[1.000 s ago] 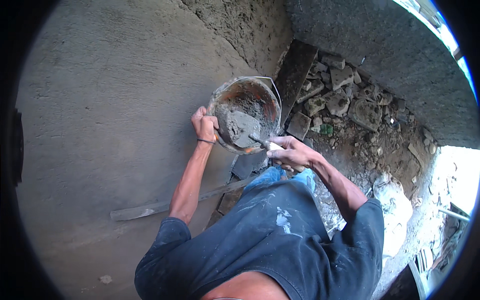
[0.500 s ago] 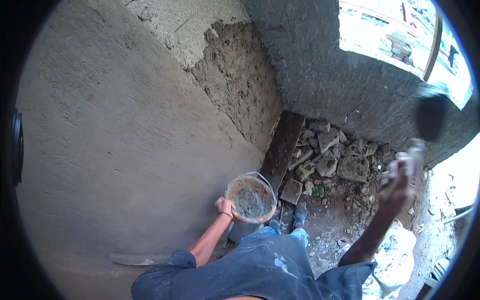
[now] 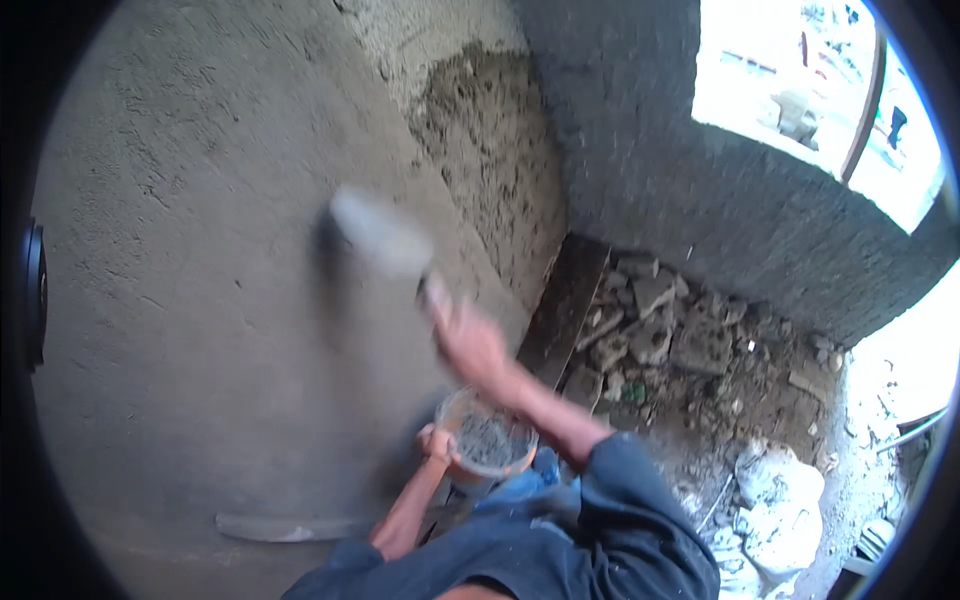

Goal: Apply cement plaster to a wall using a trowel and bucket.

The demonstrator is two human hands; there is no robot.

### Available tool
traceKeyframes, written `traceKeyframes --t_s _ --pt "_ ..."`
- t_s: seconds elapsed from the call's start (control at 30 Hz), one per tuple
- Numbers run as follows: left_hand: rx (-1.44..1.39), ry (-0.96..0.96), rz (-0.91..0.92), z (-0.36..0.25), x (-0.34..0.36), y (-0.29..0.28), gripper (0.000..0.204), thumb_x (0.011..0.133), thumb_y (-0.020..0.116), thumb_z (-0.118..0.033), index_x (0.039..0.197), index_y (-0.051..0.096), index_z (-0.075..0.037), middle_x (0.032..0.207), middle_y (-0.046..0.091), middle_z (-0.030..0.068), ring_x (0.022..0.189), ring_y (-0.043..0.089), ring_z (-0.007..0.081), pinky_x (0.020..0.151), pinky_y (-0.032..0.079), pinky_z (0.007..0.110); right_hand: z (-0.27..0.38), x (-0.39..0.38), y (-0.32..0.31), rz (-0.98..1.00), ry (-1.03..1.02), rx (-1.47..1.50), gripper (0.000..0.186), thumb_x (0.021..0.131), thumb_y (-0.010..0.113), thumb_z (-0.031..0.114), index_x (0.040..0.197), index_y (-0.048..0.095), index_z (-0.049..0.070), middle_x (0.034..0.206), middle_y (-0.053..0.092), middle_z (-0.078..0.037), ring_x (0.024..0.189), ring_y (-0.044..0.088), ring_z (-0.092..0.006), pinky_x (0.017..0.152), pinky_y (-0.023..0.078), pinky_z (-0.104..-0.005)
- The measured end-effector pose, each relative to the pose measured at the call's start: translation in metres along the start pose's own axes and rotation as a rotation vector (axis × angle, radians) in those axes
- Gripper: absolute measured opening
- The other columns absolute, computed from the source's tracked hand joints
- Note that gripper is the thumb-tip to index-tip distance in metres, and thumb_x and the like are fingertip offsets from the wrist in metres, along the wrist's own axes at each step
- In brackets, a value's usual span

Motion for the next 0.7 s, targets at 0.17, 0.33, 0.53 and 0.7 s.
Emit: traceKeyframes --t_s 0.17,0.33,0.53,0.7 --pt "0.267 0.180 0.095 -0.043 -0.012 -0.009 0.010 0.053 0.061 -0.005 0.054 0.051 -0.004 0.049 0.049 0.0043 0.040 0.051 0.0199 0.038 0.041 0.034 -0.033 -0.086 -0.053 -0.210 0.333 0.804 0.057 0.083 0.064 -0.001 0.135 0.043 0.005 0.092 0.064 -0.010 0.072 0.062 -0.0208 0.064 0.053 -0.0342" --pt "0.293 0.303 0.122 -0.067 0.002 0.016 0.005 0.065 0.053 -0.002 0.063 0.049 -0.003 0.055 0.052 0.0099 0.054 0.057 0.0219 0.050 0.044 0.039 -0.101 -0.166 -0.094 0.325 0.477 0.478 0.049 0.083 0.067 0.009 0.129 0.052 0.005 0.097 0.066 -0.016 0.080 0.065 -0.0256 0.074 0.051 -0.0336" --pt "0.447 0.819 0.149 -0.194 -0.060 0.049 0.011 0.058 0.049 0.002 0.060 0.039 -0.001 0.053 0.035 0.0102 0.053 0.028 0.0177 0.050 0.032 0.038 -0.065 -0.197 -0.106 0.716 0.272 0.067 0.036 0.086 0.058 0.020 0.117 0.055 0.003 0.071 0.062 -0.022 0.066 0.062 -0.0373 0.059 0.047 -0.0486" --pt "0.161 0.896 0.385 -0.230 -0.101 0.068 0.027 0.053 0.048 0.007 0.061 0.026 -0.007 0.063 0.025 -0.0052 0.062 0.024 0.0073 0.049 0.022 0.028 -0.044 -0.199 -0.083 0.794 0.234 0.029 0.022 0.090 0.046 0.013 0.102 0.049 -0.005 0.056 0.054 -0.020 0.054 0.060 -0.0365 0.048 0.044 -0.0489"
Point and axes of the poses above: each hand's wrist, its own x-axis towards the middle knuckle, its own y-axis out of the palm, z = x × y, the point moved 3 cm from there along x, towards the middle knuckle
